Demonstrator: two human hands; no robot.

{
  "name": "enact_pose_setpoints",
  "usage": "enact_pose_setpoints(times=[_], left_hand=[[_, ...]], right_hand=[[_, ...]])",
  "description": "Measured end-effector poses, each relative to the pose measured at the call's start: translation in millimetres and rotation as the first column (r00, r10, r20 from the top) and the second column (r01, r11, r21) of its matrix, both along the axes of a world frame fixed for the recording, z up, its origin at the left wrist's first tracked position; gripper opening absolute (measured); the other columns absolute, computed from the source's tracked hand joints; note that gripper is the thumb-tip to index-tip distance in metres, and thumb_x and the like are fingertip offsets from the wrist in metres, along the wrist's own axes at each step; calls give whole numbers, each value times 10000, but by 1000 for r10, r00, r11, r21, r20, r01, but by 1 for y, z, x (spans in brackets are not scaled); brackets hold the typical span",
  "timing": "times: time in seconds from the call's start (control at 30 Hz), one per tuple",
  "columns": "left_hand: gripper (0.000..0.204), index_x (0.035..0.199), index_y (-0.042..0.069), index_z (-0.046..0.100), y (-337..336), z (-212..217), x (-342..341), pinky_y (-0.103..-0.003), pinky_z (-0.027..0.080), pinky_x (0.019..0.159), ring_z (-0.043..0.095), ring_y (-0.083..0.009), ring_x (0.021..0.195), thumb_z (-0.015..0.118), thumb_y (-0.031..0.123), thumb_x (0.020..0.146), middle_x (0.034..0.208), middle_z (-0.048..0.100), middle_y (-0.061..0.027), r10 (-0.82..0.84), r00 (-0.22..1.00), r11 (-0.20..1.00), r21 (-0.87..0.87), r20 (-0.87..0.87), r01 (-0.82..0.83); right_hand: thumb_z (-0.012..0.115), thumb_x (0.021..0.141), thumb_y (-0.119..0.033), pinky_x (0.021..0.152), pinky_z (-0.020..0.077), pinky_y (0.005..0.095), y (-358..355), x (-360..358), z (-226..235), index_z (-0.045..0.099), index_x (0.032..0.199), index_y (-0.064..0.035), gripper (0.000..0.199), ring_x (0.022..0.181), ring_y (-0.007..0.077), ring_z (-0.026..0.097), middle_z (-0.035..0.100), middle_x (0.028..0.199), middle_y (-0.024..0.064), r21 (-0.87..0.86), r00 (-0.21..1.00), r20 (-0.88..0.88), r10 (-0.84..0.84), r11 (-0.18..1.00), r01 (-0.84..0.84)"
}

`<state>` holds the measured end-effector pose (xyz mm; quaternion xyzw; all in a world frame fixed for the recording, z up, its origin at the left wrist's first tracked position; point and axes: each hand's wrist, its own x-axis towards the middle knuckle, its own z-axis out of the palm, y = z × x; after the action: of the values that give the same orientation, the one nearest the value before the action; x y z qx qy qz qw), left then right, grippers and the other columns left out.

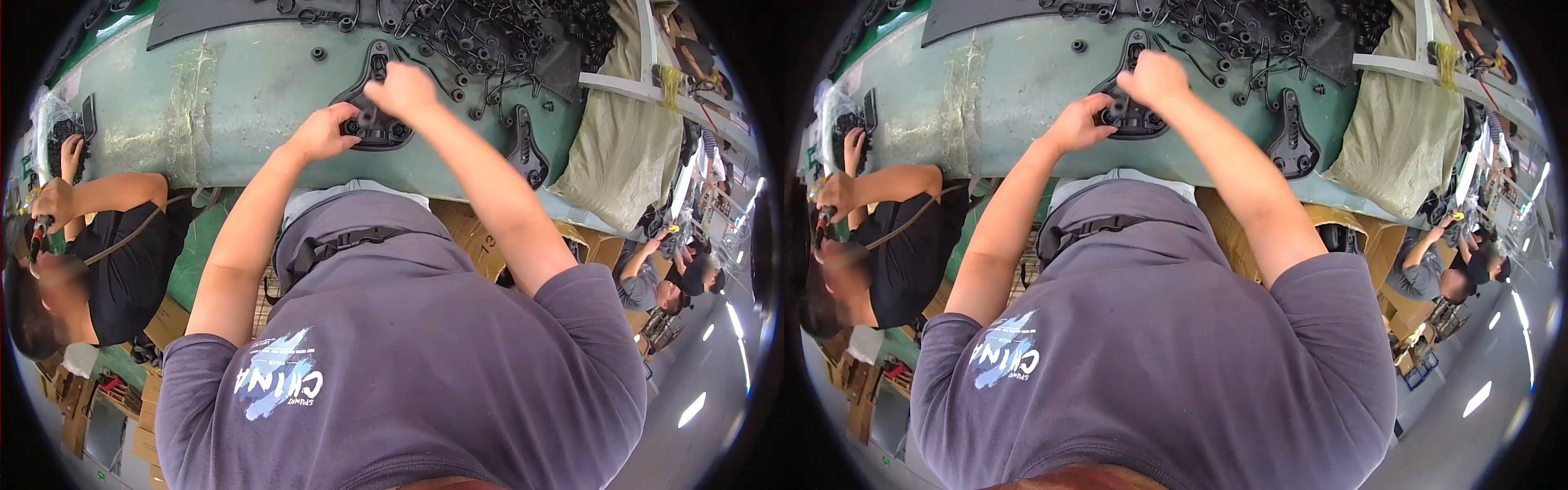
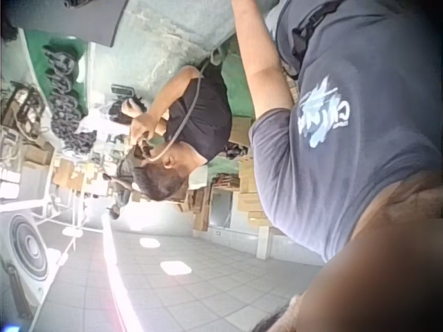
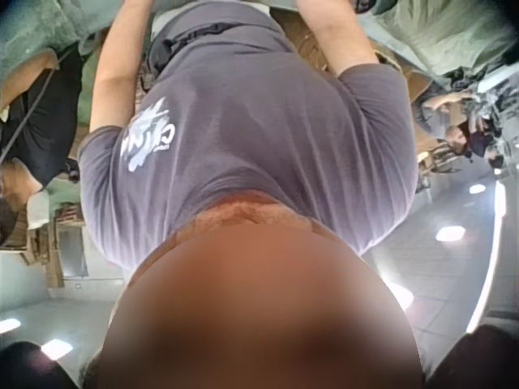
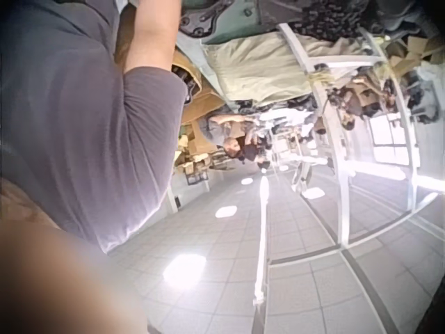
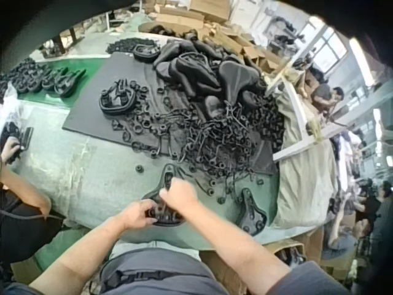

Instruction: Assembling hardware onto bicycle seat bases at a factory workbench.

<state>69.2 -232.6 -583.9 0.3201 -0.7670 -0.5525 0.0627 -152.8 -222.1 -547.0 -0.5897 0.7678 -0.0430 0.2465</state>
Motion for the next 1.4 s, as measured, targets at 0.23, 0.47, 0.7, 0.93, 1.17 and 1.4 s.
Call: enact_pose_setpoints(times=[0.23,0.47,0.7,0.93,1.17,1.4], left_hand=[[594,1319,42,636,6,10,-8,-499,485,1065,584,-399,1276,833,315,829,1338,643,-163,108,990,946,-298,-86,-129],[496,1199,48,715,11,-7,-79,-522,469,927,654,-382,1063,676,473,946,1159,723,-170,535,841,699,-600,77,-390],[511,1208,64,716,12,-17,-80,-508,471,1002,659,-383,1110,617,515,987,1172,728,-171,537,839,750,-506,87,-427],[605,1467,3,530,41,-5,-13,-661,590,894,710,-379,1161,724,347,1009,1297,712,-193,420,744,565,491,520,-663],[647,1522,15,390,84,-42,121,-676,609,872,727,-448,1099,692,330,1044,1394,621,-260,738,486,130,608,468,-783],[559,1506,28,498,24,-75,170,-467,615,980,668,-346,1164,646,331,1061,1393,577,-247,946,-184,-286,422,267,-860]], right_hand=[[704,908,-540,958,567,502,29,20,-23,585,1310,29,707,1088,424,704,708,1153,251,-91,952,65,-299,948,304],[699,915,-555,1014,495,525,54,14,-41,488,1540,-86,810,1178,421,629,641,1284,218,-296,981,85,-176,935,194],[682,940,-511,1035,509,509,71,-4,-33,534,1515,-93,726,1198,435,643,650,1335,239,-217,974,151,-167,956,197],[683,878,-282,951,546,506,187,-215,-38,730,1106,-50,329,1078,375,677,726,1141,169,-459,922,-274,-274,879,124],[668,987,-442,998,521,505,329,-316,-58,666,1289,-17,521,1160,446,662,696,1242,271,144,917,-56,-395,906,399],[704,960,-441,929,544,527,245,-144,-27,707,1105,-4,460,1069,452,668,702,1117,251,-187,942,224,-250,938,293]])
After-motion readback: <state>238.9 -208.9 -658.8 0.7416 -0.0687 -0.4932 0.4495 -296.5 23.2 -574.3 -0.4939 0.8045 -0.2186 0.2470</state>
